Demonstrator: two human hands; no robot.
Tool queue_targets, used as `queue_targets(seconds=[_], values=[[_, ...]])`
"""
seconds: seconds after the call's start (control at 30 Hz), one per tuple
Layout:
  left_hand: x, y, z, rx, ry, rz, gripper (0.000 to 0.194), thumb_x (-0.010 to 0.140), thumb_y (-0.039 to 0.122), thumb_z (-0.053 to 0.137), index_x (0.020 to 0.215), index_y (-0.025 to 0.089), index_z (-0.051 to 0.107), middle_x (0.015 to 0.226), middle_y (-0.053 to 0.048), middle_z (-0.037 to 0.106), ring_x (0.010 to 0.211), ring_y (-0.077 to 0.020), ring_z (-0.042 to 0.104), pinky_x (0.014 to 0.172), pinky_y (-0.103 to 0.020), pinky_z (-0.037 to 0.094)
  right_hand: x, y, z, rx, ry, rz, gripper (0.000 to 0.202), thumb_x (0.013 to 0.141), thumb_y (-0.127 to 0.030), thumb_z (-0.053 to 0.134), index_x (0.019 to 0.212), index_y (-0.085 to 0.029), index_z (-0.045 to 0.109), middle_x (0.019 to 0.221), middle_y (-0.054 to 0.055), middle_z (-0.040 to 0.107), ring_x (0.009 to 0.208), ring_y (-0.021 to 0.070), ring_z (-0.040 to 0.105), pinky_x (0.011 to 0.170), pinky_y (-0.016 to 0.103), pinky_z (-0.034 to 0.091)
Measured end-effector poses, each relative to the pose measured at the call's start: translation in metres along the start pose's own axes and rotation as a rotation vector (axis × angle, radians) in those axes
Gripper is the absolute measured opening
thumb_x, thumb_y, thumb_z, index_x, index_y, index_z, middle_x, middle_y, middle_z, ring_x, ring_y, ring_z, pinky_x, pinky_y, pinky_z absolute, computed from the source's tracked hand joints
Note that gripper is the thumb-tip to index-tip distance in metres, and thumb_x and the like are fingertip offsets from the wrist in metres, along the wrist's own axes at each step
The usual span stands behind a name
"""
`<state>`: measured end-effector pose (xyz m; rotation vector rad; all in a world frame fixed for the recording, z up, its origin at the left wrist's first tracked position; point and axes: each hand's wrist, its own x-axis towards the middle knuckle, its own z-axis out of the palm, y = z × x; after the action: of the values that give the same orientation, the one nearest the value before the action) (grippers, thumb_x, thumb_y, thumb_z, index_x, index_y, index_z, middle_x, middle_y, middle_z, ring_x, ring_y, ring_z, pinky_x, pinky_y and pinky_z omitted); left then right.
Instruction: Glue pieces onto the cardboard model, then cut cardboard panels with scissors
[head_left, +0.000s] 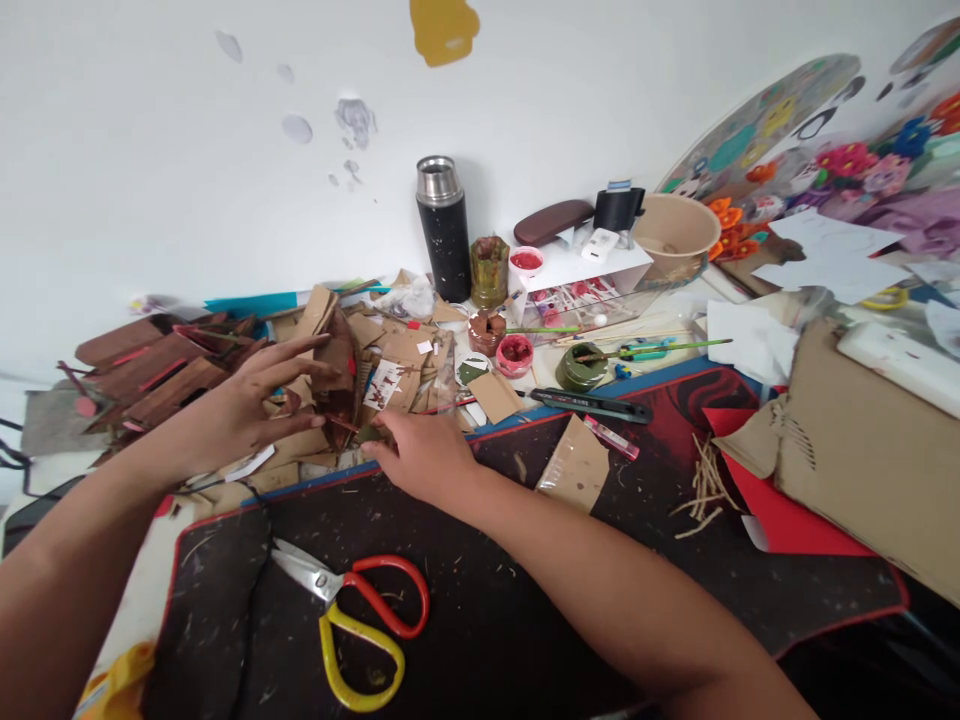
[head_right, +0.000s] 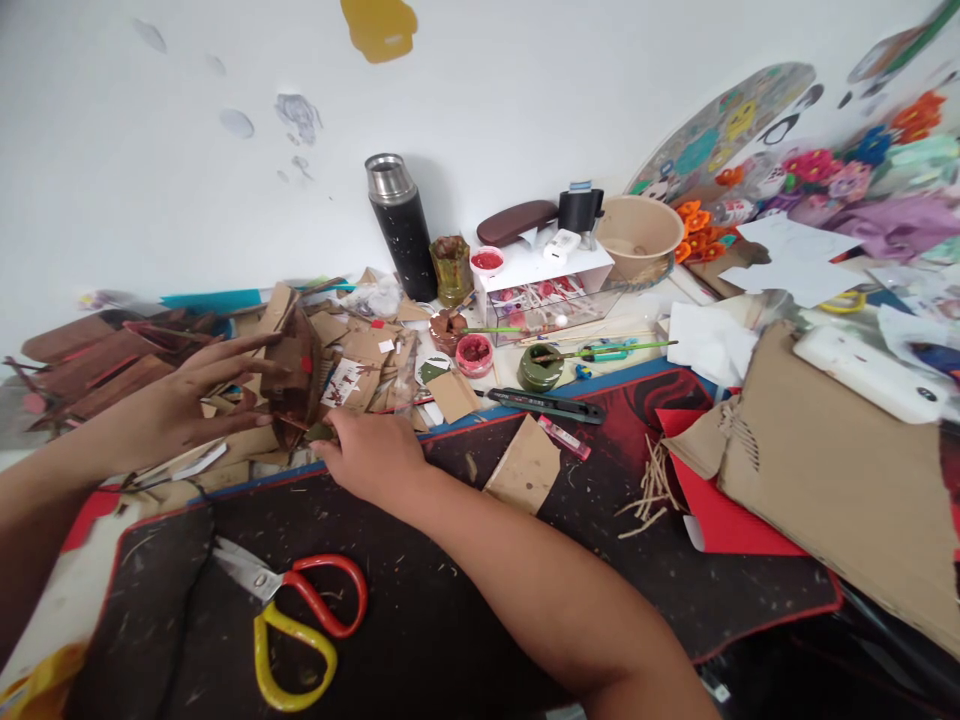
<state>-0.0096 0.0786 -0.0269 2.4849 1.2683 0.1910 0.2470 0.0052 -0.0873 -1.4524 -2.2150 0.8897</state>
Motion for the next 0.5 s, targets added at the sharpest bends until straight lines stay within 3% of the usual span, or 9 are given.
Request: queue_targets(seconds=[0.1,0.33,0.5], values=[[0.0007,0.0024,-0.0023,-0.017,-0.013,0.017,0.064,0.095,0.079,0.051,0.123,0.024,0.069,0.173,-0.013,0.039,0.158,-0.0319,0.039,0.130,-0.051,0.032,-0.0001,0.0003,0.0002,-0.005,0.001,0.000,0.036,0.108,-0.046,0.062,0.131,-0.020,0.069,0.106,0.008,0.083,0.103,0.0304,0.078,0.084,0.038,0.053],[-0.0001,0.0075,-0.0056,-0.041,0.000,0.050,0.051,0.098,0.070,0.054,0.120,0.027,0.070,0.174,-0.009,0.037,0.157,-0.0305,0.041,0.128,-0.048,0.036,0.0002,0.0011,0.0014,0.000,0.012,-0.005,0.036,0.107,-0.046,0.062,0.130,-0.020,0.069,0.106,0.008,0.083,0.103,0.0304,0.079,0.085,0.039,0.053],[-0.0024,0.0066,-0.0062,-0.043,0.003,-0.003,0.063,0.094,0.078,0.054,0.131,0.028,0.067,0.178,-0.007,0.030,0.164,-0.0325,0.029,0.131,-0.051,0.030,-0.0002,0.0002,0.0002,-0.002,0.010,0.000,0.036,0.108,-0.047,0.062,0.131,-0.020,0.070,0.105,0.008,0.083,0.104,0.0303,0.078,0.086,0.039,0.053]])
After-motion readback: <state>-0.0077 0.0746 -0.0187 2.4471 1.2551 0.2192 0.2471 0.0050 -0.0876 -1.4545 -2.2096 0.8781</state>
